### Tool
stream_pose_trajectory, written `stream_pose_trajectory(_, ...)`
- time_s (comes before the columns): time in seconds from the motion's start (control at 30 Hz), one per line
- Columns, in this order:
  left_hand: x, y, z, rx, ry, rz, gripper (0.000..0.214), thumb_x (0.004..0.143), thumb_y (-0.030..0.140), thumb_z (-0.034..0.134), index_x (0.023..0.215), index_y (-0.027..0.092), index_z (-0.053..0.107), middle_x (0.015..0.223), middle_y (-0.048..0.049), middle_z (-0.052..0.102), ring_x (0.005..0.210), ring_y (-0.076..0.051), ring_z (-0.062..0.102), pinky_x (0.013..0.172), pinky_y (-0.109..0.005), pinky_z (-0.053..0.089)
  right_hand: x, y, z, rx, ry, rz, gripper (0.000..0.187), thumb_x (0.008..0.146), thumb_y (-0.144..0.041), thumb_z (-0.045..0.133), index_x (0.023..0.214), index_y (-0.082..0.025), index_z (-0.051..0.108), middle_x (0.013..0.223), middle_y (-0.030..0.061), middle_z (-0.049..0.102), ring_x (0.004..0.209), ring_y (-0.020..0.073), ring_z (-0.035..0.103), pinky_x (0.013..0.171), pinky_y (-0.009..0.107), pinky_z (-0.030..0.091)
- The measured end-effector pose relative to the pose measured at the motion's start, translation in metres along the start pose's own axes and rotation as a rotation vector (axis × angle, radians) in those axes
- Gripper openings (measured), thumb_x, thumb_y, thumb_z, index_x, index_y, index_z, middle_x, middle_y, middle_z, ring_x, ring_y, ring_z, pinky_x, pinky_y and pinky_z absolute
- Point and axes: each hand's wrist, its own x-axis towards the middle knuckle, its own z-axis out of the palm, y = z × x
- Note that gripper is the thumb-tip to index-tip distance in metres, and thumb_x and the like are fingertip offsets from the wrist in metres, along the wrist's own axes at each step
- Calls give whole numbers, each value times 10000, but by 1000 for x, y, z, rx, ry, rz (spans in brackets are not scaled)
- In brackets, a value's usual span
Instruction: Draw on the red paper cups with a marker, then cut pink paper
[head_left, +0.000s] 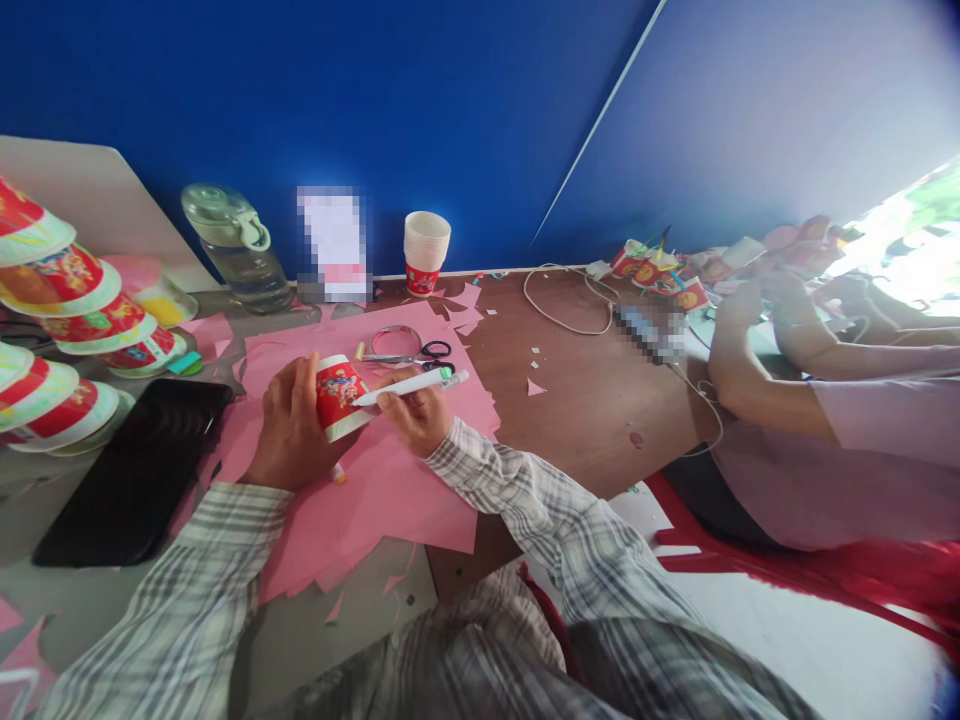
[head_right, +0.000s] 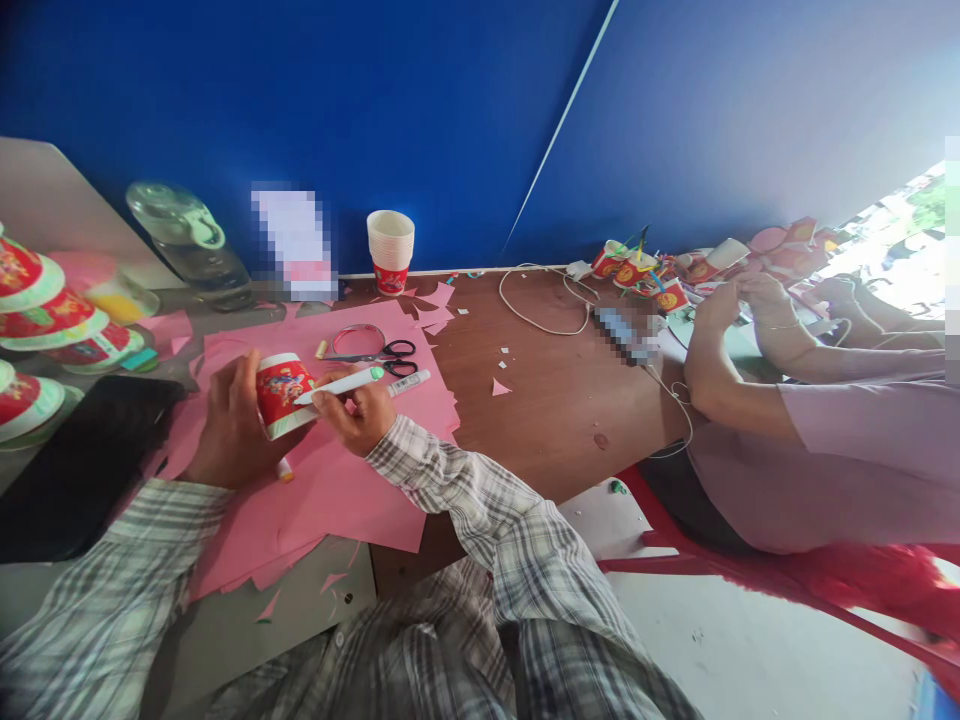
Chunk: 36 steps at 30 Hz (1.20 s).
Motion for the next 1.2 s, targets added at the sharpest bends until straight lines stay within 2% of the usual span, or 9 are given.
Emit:
stream_pose_trajectory(0.2,0,-1,1,-10,-14,-19,892,662,530,528,1340,93,146,1270,-238,383,1204,-329,333,974,-527,310,1,-1,2,-2,-29,19,189,824,-290,464,813,-155,596,692,20,578,598,100,496,586,232,419)
stream_pose_trajectory(0.47,-1,-3,1,-7,-23,-20,891,666,512,532,1342,82,142,1280,-234,373,1210,-324,326,986,-510,307,-1,4,3,72,-33,16,185,814,-300,492,907,-167,581,784,46,613,660,121,550,649,265,470)
stream_pose_trajectory(0.73,-2,-4,1,-37,-39,-33,889,658,511,539,1344,112,137,1286,-224,371,1218,-324,317,986,-526,306,-1,4,3,39,-75,15,225,822,-327,465,855,-146,593,738,50,622,623,120,568,601,248,463)
stream_pose_trajectory(0.93,-1,-3,1,-21,-25,-19,894,663,491,546,1348,103,123,1284,-227,367,1217,-327,322,985,-522,305,-1,3,2,10,-31,25,227,823,-338,470,844,-155,602,700,33,611,627,115,562,587,233,460)
stream_pose_trajectory(1.2,-1,-3,0,-34,-34,-31,878,669,494,539,1343,98,140,1287,-228,362,1223,-313,315,999,-510,307,-2,1,2,25,-76,3,226,827,-320,467,845,-148,611,802,52,631,648,113,575,601,232,460)
